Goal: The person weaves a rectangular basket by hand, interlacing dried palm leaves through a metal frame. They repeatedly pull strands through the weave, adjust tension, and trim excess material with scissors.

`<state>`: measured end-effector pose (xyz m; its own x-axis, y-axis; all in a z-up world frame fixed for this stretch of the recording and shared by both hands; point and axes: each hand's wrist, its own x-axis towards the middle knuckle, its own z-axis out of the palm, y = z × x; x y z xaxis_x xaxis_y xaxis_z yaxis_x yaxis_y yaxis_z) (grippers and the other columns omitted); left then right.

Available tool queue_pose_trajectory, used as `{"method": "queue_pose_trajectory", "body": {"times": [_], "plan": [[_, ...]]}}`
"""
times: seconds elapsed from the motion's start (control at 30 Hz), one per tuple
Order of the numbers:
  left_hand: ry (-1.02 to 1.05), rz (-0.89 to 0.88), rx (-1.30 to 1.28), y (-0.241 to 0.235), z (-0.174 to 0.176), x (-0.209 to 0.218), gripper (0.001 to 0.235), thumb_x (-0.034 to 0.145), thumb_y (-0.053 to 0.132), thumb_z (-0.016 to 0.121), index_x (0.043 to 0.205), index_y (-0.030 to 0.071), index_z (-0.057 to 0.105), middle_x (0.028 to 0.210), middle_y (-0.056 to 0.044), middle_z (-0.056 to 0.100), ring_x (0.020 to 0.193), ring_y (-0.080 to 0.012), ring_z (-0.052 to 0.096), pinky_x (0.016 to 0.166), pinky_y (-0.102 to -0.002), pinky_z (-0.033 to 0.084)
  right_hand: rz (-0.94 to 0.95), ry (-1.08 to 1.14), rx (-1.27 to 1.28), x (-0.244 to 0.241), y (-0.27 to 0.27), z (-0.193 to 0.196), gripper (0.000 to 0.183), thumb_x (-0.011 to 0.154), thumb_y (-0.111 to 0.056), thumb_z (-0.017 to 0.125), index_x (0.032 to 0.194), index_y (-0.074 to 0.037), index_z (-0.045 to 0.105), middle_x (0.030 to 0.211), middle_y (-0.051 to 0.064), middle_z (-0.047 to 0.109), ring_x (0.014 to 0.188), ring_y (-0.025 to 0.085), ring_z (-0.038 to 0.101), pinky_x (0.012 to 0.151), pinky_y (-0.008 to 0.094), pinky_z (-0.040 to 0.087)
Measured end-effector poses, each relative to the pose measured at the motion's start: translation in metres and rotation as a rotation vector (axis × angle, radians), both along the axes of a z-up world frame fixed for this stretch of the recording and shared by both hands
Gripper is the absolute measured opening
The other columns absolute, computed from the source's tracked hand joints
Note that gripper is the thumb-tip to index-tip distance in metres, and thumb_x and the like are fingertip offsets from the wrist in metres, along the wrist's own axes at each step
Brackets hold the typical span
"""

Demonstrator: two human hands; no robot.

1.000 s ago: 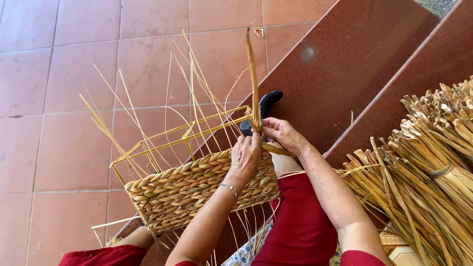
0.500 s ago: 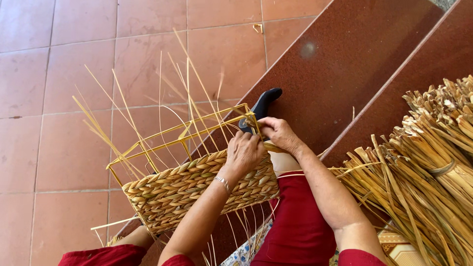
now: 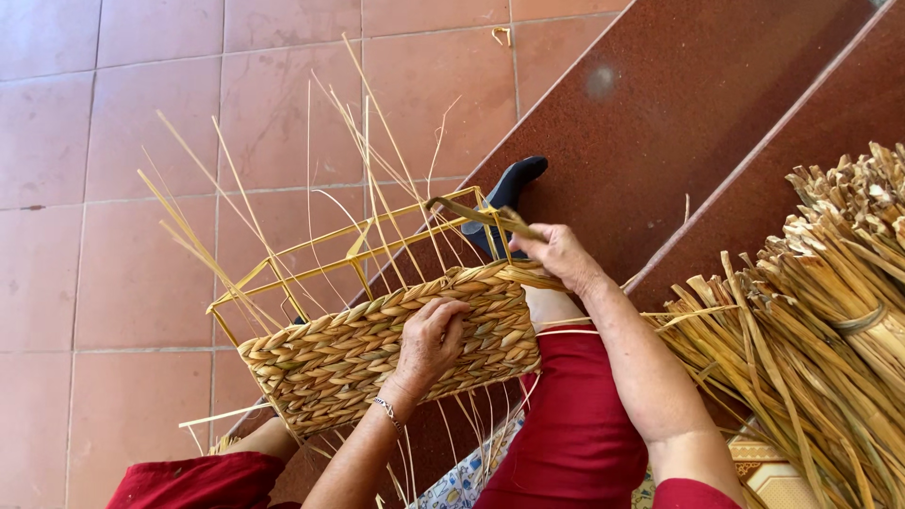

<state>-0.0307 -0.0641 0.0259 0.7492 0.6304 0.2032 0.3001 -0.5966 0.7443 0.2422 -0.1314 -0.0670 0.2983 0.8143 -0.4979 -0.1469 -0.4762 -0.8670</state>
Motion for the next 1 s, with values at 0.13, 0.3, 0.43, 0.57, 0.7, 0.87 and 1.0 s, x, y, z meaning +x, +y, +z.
{"method": "queue_pose_trajectory", "body": {"times": [0.13, 0.3, 0.43, 0.57, 0.7, 0.87, 1.0], "plan": [[0.024, 0.014, -0.004, 0.0, -0.006, -0.003, 0.017, 0.088, 0.0, 0.069, 0.105, 0.004, 0.071, 0.102, -0.014, 0.074, 0.095, -0.0312, 0.073, 0.083, -0.04, 0.059, -0.539, 0.499, 0.074, 0.021, 0.002, -0.016, 0.022, 0.101, -0.024, 0.057, 0.107, -0.003, 0.063, 0.086, 0.011, 0.069, 0.052, 0.008, 0.047, 0.05, 0.025, 0.043], [0.001, 0.014, 0.043, -0.006, -0.012, -0.01, 0.015, 0.088, 0.0, 0.068, 0.103, 0.004, 0.071, 0.103, -0.014, 0.074, 0.096, -0.0317, 0.072, 0.084, -0.04, 0.058, -0.82, 0.789, 0.196, 0.027, -0.006, 0.003, 0.035, 0.107, -0.038, 0.05, 0.094, -0.006, 0.06, 0.086, 0.018, 0.069, 0.054, 0.016, 0.055, 0.054, 0.031, 0.046], [-0.038, 0.014, -0.055, -0.006, -0.01, 0.002, 0.021, 0.093, -0.002, 0.067, 0.112, 0.005, 0.067, 0.107, -0.014, 0.073, 0.097, -0.0305, 0.074, 0.083, -0.037, 0.062, -0.654, 0.471, 0.502, 0.013, -0.015, 0.06, 0.037, 0.108, -0.035, 0.051, 0.089, -0.004, 0.062, 0.087, 0.016, 0.07, 0.06, 0.016, 0.06, 0.054, 0.028, 0.05], [-0.056, -0.001, -0.23, -0.006, -0.005, 0.033, 0.044, 0.092, -0.002, 0.067, 0.134, 0.004, 0.053, 0.116, -0.012, 0.065, 0.089, -0.0251, 0.073, 0.081, -0.035, 0.065, -0.365, -0.228, 0.508, -0.047, -0.018, 0.111, 0.025, 0.105, -0.022, 0.06, 0.097, -0.002, 0.072, 0.082, 0.011, 0.071, 0.065, 0.011, 0.064, 0.056, 0.021, 0.056], [-0.236, -0.018, 0.04, 0.001, -0.004, 0.076, 0.061, 0.075, -0.006, 0.07, 0.135, -0.005, 0.055, 0.121, -0.021, 0.053, 0.103, -0.0355, 0.064, 0.085, -0.042, 0.06, -0.149, -0.105, 0.718, -0.069, -0.027, 0.131, 0.023, 0.094, -0.008, 0.07, 0.116, -0.004, 0.067, 0.104, 0.008, 0.071, 0.087, 0.01, 0.069, 0.074, 0.023, 0.062], [-0.099, 0.034, -0.192, 0.02, -0.016, 0.097, 0.012, 0.1, 0.005, 0.066, 0.112, 0.007, 0.066, 0.1, -0.008, 0.068, 0.088, -0.0194, 0.071, 0.076, -0.032, 0.062, -0.239, -0.266, 0.201, -0.05, -0.051, 0.085, 0.026, 0.101, -0.024, 0.066, 0.101, 0.0, 0.076, 0.086, 0.009, 0.073, 0.079, 0.015, 0.068, 0.071, 0.027, 0.054], [-0.235, 0.01, -0.466, 0.031, -0.019, 0.087, 0.011, 0.104, 0.012, 0.064, 0.111, 0.004, 0.066, 0.092, -0.004, 0.072, 0.088, -0.0119, 0.071, 0.079, -0.028, 0.061, 0.178, -0.493, -0.177, -0.047, -0.062, 0.044, 0.041, 0.104, -0.038, 0.065, 0.092, -0.001, 0.078, 0.08, 0.008, 0.075, 0.081, 0.016, 0.072, 0.078, 0.028, 0.055]]}}
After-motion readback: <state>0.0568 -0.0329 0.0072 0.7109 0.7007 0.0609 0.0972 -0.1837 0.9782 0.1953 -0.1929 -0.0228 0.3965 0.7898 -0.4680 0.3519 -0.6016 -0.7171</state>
